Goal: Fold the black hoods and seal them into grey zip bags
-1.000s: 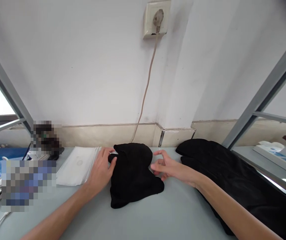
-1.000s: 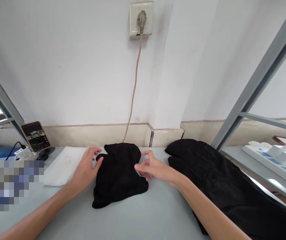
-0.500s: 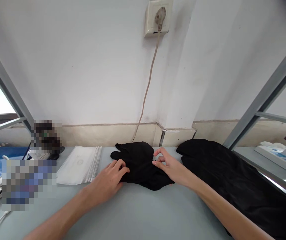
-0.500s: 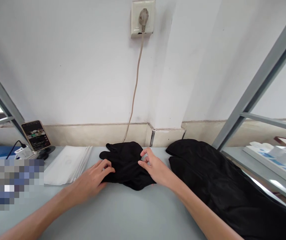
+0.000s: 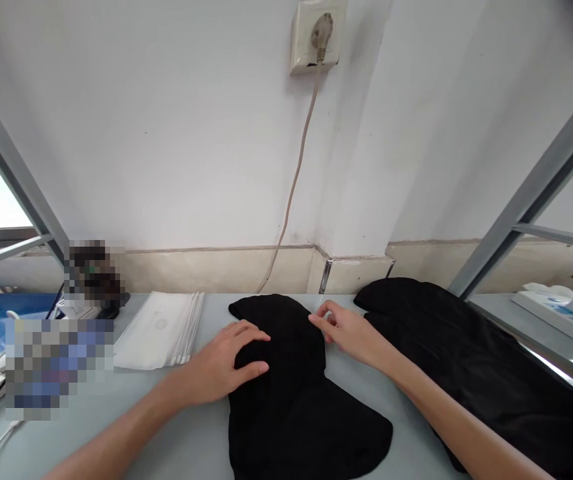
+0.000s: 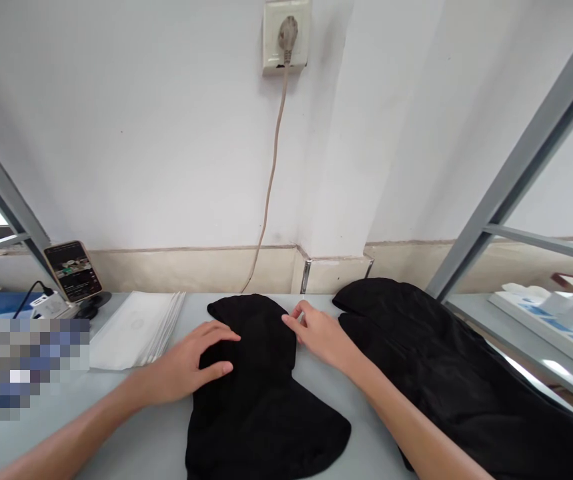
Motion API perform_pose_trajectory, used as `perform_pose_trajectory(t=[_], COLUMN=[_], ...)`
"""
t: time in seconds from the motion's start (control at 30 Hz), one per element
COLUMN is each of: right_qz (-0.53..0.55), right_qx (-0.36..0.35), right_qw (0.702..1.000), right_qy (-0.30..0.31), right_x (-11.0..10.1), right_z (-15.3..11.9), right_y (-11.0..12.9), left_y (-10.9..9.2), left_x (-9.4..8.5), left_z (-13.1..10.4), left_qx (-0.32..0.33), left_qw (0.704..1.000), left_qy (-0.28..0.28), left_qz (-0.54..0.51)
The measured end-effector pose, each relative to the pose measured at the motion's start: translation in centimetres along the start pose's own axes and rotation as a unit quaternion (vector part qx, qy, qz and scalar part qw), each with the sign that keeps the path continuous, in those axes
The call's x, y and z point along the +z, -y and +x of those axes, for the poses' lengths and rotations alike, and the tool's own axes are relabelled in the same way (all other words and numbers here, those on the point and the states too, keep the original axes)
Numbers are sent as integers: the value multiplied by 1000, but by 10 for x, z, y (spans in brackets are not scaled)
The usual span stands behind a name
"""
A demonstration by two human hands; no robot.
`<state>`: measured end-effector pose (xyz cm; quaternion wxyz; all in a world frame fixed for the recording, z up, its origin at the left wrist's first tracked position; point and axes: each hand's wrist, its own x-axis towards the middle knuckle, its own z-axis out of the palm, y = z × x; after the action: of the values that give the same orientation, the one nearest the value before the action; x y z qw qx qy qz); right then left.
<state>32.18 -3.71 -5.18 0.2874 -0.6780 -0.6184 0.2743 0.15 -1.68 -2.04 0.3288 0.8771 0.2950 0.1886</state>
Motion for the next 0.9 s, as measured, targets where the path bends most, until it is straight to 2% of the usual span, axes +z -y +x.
perform_pose_trajectory(t=[0.1,0.17,0.23,0.33,0.47,0.57,0.7,0.8,0.9], right_qz=[-8,13,51,118,167,166,154,144,135], right_qx=[-16,-25,-27,-31,-42,-36,-39,-29,-17], right_qw=[999,1000,998,990,985,985,984,978,971], right_qy=[-31,-12,32,70,8,7,79,145,198], right_x=[14,15,10,-2,-5,6,18,15,9], right_z=[6,7,7,8,12,14,11,8,5], right_y=[-6,-5,-3,0,-4,-6,1,7,9], left_y=[22,30,32,30,33,39,42,39,35], left_x=[9,5,-1,-3,7,12,9,7,7], left_z=[3,5,6,8,11,12,8,5,4], left_qx=[45,55,68,91,100,76,48,53,72], left_qw=[995,991,990,992,985,982,987,990,991], left_qy=[35,72,78,13,-77,-91,-15,44,66], left_qz=[86,99,91,87,118,148,156,125,94])
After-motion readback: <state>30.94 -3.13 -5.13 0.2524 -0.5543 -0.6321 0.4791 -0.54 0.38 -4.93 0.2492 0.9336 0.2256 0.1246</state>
